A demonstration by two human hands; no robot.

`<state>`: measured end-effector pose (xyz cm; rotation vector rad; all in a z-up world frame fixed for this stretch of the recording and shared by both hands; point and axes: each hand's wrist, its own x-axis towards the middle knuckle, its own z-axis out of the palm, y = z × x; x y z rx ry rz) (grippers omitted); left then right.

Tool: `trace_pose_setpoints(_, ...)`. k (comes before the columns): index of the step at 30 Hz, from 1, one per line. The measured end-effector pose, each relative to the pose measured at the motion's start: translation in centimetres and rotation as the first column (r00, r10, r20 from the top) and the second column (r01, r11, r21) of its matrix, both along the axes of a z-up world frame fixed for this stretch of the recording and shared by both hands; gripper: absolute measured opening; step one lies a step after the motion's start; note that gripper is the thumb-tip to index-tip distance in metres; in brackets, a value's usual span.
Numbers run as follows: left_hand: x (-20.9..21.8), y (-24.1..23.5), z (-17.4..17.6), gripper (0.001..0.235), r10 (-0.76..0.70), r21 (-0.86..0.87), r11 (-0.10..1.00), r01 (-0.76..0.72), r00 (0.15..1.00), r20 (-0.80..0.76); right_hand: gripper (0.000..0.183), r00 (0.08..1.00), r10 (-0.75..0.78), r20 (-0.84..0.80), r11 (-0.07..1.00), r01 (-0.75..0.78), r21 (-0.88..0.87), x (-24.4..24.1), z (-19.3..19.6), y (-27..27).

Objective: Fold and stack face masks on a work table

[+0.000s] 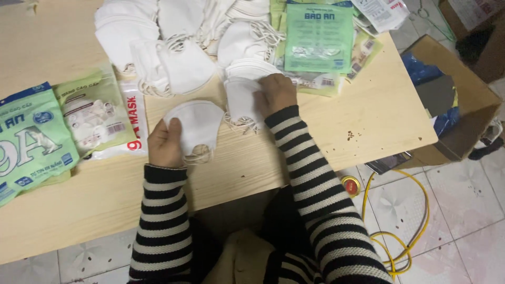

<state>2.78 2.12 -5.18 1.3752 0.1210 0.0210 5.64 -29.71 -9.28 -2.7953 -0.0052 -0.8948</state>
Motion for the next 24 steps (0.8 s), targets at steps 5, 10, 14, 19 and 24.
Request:
trace_pose_setpoints(5, -0.4, 0.2, 1.4, 0.016, -0.071, 0.030, 0.997, 0.072, 0.997, -0.020, 0.055, 0.946, -0.089, -0.312, 0.993, 0.108, 0.047, -1.0, 2.1, 1.1)
trace_pose_setpoints(10, -0.7, 0.0, 1.8, 0.019, -0.099, 0.021, 0.995, 0.100, 0.994, -0.052, 0.058, 0.872, -0.126, -0.473, 0.990, 0.140, -0.007, -0.5, 2.0, 1.9)
trace_pose_setpoints(14, -1.2, -0.8, 2.6, 0.019, -0.165, -0.031, 0.986, 0.163, 0.983, -0.085, 0.047, 0.825, -0.166, -0.540, 0.986, 0.142, -0.086, -0.5, 3.3, 2.8)
trace_pose_setpoints(19, -0.7, -0.6, 0.7, 0.019, -0.203, 0.010, 0.979, 0.204, 0.977, -0.062, 0.025, 0.871, -0.170, -0.462, 0.985, 0.150, -0.080, -0.8, 2.8, 2.7)
trace_pose_setpoints(24, -0.8, -0.6, 1.7, 0.021, -0.212, 0.139, 0.968, 0.211, 0.977, -0.009, 0.037, 0.946, 0.305, 0.109, 0.353, -0.218, 0.910, -4.0, 9.5, 4.3)
